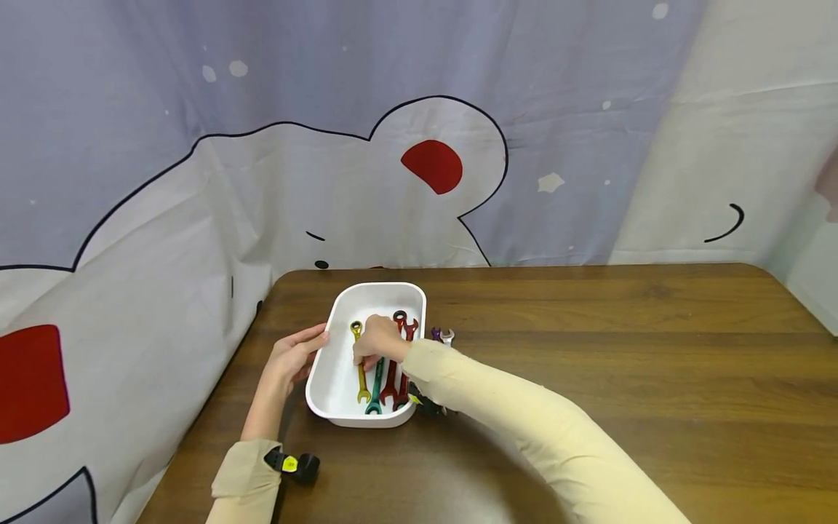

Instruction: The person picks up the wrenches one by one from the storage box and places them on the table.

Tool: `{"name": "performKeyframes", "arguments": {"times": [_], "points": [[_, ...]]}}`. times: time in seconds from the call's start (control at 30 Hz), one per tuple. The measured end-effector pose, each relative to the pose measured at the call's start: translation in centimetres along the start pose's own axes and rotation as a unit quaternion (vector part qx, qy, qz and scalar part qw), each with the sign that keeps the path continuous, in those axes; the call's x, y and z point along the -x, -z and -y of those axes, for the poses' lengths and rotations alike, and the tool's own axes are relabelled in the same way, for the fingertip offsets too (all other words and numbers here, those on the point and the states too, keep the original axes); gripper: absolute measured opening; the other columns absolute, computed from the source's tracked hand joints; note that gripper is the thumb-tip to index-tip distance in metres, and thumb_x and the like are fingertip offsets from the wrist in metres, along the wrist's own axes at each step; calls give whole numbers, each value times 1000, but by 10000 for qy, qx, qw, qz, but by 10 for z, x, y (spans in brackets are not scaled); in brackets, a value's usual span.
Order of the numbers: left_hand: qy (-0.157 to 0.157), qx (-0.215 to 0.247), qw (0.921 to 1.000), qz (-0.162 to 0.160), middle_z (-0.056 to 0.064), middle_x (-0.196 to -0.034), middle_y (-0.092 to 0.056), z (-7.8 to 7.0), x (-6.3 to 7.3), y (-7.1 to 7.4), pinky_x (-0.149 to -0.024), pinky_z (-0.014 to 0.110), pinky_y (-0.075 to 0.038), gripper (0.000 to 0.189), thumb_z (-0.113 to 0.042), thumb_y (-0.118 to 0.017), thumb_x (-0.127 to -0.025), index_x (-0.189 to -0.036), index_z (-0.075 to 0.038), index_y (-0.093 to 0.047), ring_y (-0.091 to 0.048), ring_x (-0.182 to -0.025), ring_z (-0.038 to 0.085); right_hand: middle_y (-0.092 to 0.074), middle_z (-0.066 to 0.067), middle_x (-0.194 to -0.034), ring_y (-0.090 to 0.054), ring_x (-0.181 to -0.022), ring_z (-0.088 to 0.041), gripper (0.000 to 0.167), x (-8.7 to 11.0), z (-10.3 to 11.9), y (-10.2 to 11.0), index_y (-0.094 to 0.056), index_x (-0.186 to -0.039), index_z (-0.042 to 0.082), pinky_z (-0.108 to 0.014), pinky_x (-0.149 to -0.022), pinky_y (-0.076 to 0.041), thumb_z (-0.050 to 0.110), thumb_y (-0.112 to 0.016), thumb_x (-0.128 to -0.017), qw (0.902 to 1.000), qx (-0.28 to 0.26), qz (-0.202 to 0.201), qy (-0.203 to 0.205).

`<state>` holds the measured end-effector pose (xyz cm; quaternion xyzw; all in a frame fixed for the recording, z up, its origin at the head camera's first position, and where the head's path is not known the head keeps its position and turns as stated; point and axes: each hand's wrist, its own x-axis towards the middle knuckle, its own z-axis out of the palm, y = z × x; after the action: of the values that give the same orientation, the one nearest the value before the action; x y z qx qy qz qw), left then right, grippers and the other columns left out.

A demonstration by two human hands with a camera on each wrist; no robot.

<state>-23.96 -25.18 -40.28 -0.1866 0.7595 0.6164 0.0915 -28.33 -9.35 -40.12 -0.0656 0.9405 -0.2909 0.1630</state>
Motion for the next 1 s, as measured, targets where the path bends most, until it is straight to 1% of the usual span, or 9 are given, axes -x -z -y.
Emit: {"name": "performKeyframes", "arguments": {"times": [0.13, 0.3, 0.4, 0.47, 0.57, 0.8, 1.0], "points": [[32, -3, 10000, -8, -5, -99, -68, 0, 1, 0, -64, 21, -53, 52, -27, -65, -92, -139, -11, -51, -63, -75, 3, -70, -6, -61, -68, -56, -12, 31, -1, 2, 1, -64, -86, 2, -22, -71, -53, 16, -85, -67, 9999, 156, 29, -67], [60, 22, 10000, -26, 4, -112, -67, -2, 2, -2, -65, 23, -53, 52, -28, -65, -92, -140, -12, -51, -64, -78, 4, -68, -5, -63, -67, -58, -11, 33, -1, 4, 3, -65, -87, 4, -23, -69, -52, 18, -86, -66, 9991, 378, 17, -171], [54, 16, 10000, -35, 8, -118, -66, -2, 2, -2, -66, 23, -53, 52, -28, -65, -92, -140, -11, -51, -65, -79, 5, -69, -4, -63, -67, -58, -11, 33, -1, 4, 4, -65, -86, 4, -23, -68, -51, 19, -87, -66, 9991, 372, 36, -191], [50, 24, 10000, -45, 9, -120, -65, -2, 3, -2, -66, 23, -53, 52, -28, -65, -92, -139, -11, -51, -65, -79, 6, -69, -4, -62, -68, -57, -11, 32, -1, 4, 4, -64, -84, 4, -22, -66, -51, 18, -87, -66, 9994, 265, 52, -212], [42, 30, 10000, -50, 9, -118, -66, -2, 3, -2, -65, 23, -53, 52, -28, -65, -92, -139, -10, -51, -65, -79, 6, -69, -4, -60, -68, -56, -11, 30, -3, 3, 3, -64, -81, 5, -21, -64, -50, 16, -86, -65, 9996, 140, 68, -231], [46, 99, 9999, -68, 2, -105, -70, -1, 1, -1, -62, 22, -53, 52, -26, -66, -92, -139, -9, -51, -66, -75, 5, -67, -3, -54, -67, -53, -11, 27, -6, 2, 2, -63, -75, 4, -20, -65, -52, 14, -86, -66, 9992, -158, 205, -318], [23, 108, 9999, -76, -1, -101, -70, -1, 2, -2, -63, 22, -53, 51, -25, -64, -93, -139, -9, -51, -66, -76, 5, -65, -3, -52, -66, -51, -12, 26, -6, 2, 2, -64, -74, 2, -19, -63, -52, 13, -86, -66, 9980, -388, 303, -399]]}}
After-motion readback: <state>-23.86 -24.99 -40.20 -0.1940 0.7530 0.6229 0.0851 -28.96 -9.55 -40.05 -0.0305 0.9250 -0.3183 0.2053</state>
